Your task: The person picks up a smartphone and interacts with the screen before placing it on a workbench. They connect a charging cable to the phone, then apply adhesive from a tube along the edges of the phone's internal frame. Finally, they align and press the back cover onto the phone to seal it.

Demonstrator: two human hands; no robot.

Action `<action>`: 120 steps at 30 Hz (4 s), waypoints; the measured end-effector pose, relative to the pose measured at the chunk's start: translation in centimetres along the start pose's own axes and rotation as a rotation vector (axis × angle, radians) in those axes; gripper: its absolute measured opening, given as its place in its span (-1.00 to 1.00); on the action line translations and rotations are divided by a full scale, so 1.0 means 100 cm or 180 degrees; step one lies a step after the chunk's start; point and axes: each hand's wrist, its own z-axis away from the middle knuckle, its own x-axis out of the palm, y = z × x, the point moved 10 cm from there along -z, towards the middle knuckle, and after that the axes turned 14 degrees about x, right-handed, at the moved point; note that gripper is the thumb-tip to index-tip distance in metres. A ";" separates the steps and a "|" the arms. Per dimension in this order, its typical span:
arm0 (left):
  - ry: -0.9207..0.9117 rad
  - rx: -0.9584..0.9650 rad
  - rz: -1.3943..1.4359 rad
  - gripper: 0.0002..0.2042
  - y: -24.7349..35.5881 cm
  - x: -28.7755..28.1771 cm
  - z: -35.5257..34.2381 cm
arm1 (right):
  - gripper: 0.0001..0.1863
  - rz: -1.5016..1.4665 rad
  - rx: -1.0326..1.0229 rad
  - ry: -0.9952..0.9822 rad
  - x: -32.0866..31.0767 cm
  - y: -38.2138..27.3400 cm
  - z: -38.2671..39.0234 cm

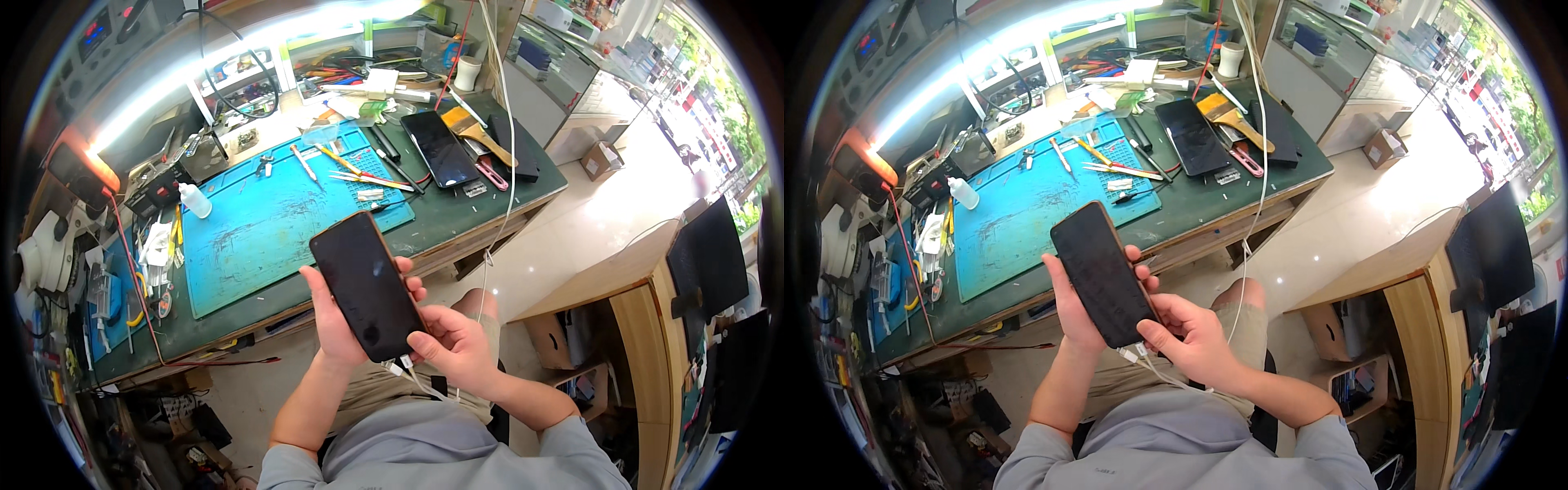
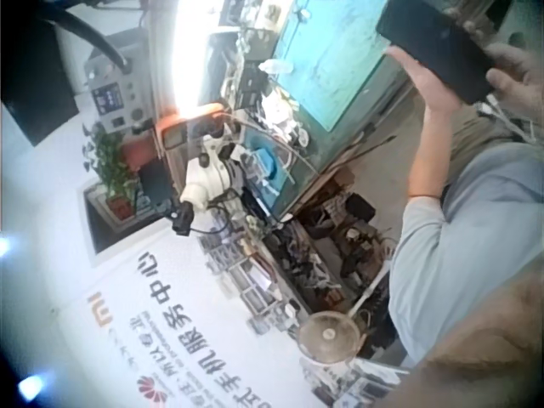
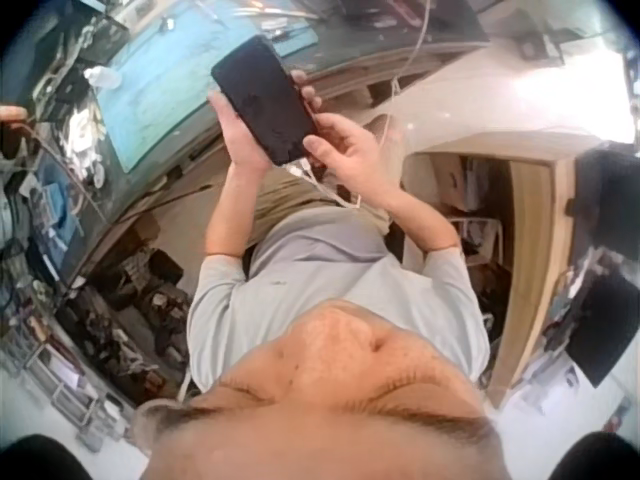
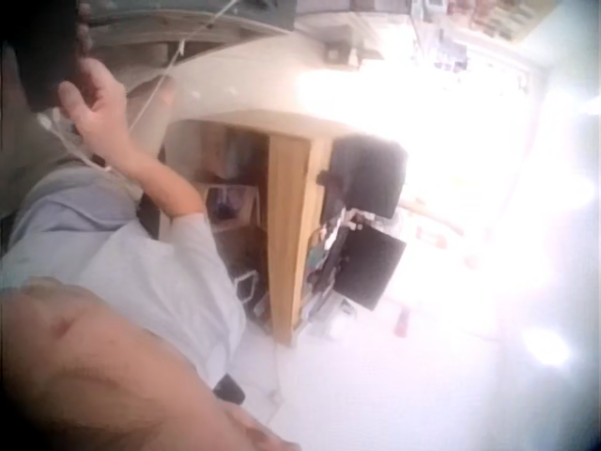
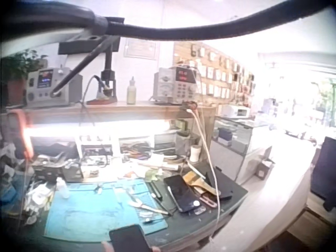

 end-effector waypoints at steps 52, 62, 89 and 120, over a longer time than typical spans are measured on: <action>0.0037 0.0123 -0.0337 -0.02 0.115 -0.022 -0.022 | -0.40 0.3815 -0.3199 0.0793 0.069 -0.099 -0.087; -0.0040 0.0163 -0.0403 -0.02 0.114 -0.023 -0.024 | -0.39 0.3512 -0.3319 0.0727 0.059 -0.091 -0.089; 0.0410 0.0405 -0.0613 -0.06 0.125 -0.028 -0.026 | -0.46 0.3440 -0.3626 0.0485 0.056 -0.068 -0.059; 0.0442 0.0503 -0.0554 -0.08 0.126 -0.031 -0.025 | -0.59 0.2795 -0.3165 0.1012 0.045 -0.065 -0.064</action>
